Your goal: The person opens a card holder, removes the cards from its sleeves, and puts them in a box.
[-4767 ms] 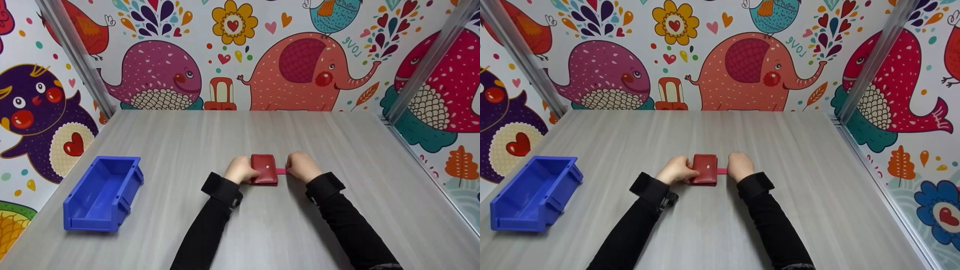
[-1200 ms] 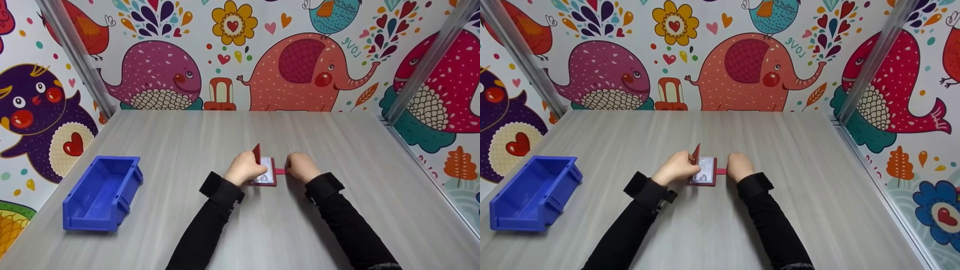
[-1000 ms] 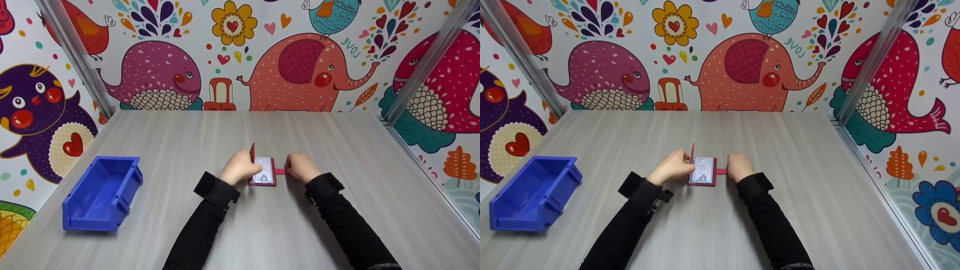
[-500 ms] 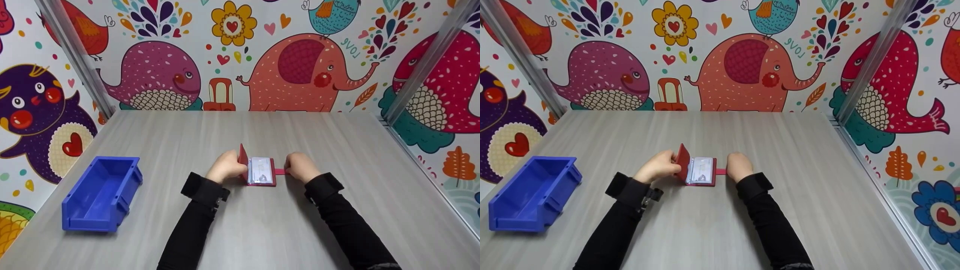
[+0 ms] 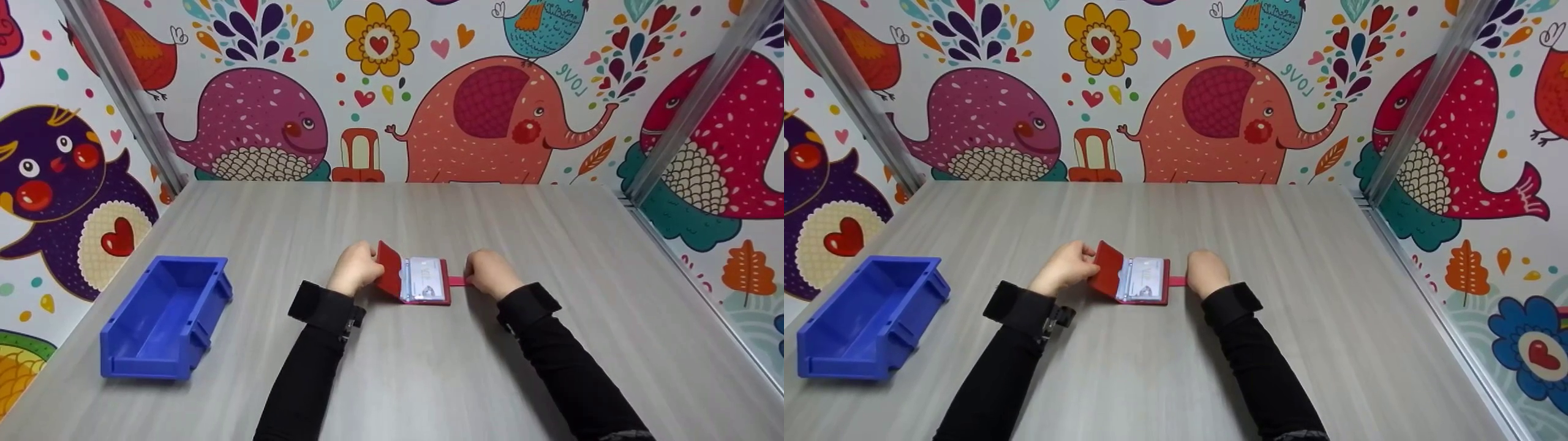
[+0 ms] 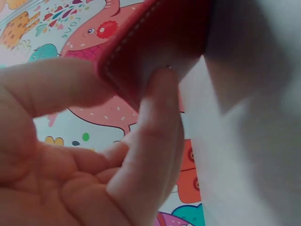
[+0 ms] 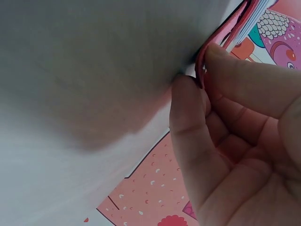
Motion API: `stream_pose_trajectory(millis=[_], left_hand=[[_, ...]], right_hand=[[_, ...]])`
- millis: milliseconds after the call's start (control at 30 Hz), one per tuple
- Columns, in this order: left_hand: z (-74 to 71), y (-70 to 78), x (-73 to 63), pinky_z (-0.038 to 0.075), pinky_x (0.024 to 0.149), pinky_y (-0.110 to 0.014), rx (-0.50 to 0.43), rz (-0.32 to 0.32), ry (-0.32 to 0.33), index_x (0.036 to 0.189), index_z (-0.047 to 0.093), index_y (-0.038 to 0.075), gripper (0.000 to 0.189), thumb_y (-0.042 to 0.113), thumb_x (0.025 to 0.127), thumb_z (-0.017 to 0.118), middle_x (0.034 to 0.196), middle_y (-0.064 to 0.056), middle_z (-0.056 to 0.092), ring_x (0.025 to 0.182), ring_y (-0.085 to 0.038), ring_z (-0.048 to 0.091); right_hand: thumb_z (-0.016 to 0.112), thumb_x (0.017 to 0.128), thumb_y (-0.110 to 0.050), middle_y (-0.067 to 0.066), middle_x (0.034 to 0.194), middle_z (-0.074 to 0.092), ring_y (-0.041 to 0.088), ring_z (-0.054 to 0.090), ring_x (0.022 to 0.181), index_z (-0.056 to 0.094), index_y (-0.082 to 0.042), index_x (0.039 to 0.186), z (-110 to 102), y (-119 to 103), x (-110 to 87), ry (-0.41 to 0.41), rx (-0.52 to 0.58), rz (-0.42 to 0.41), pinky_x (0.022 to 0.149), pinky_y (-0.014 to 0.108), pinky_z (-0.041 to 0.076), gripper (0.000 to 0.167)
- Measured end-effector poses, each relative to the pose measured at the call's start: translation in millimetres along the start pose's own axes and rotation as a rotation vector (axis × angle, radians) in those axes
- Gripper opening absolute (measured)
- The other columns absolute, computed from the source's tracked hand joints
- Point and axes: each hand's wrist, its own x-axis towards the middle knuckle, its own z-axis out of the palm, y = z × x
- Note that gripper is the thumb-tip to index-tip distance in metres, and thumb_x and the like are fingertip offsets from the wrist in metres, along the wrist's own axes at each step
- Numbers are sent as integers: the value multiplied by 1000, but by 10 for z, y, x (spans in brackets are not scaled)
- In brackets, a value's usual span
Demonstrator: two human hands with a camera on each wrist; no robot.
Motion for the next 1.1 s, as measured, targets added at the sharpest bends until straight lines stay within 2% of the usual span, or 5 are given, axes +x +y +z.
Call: stream_pose_trajectory(millis=[100,333,567,800,1100], left_hand=[[12,-37,13,47,78,-36,6,2,7,87,61,-3,17,-7,71,57,82,-8,57,78,-23,48],[31,-86,40,43,69,-33,59,-1,-21,71,51,5,18,-12,70,56,77,-7,55,73,-22,42],[26,-91,24,48,84,-39,75,-52,-55,102,59,-8,32,-13,70,57,98,-16,63,84,-24,51],[37,-120,31,47,72,-34,117,-61,-89,88,64,-4,21,-11,69,59,88,-11,63,75,-23,50],[103,-168,37,51,77,-37,216,-60,-91,95,66,-6,23,-7,73,60,96,-15,66,79,-23,53]], right_hand=[[75,77,3,7,71,62,25,55,69,69,-1,77,1,-3,-7,7,-2,0,68,40,50,6],[76,78,1,8,72,63,26,58,70,70,-1,79,-3,-13,-32,4,-5,1,68,40,50,6],[75,78,1,9,74,63,28,59,73,70,-1,80,-11,-18,-38,7,-8,2,70,42,51,6],[77,77,0,9,74,63,28,59,74,70,-1,79,-22,-23,-40,9,-7,6,71,42,51,7],[76,77,0,9,74,63,28,59,73,70,-1,79,-19,-27,-29,10,-7,11,70,42,51,7]])
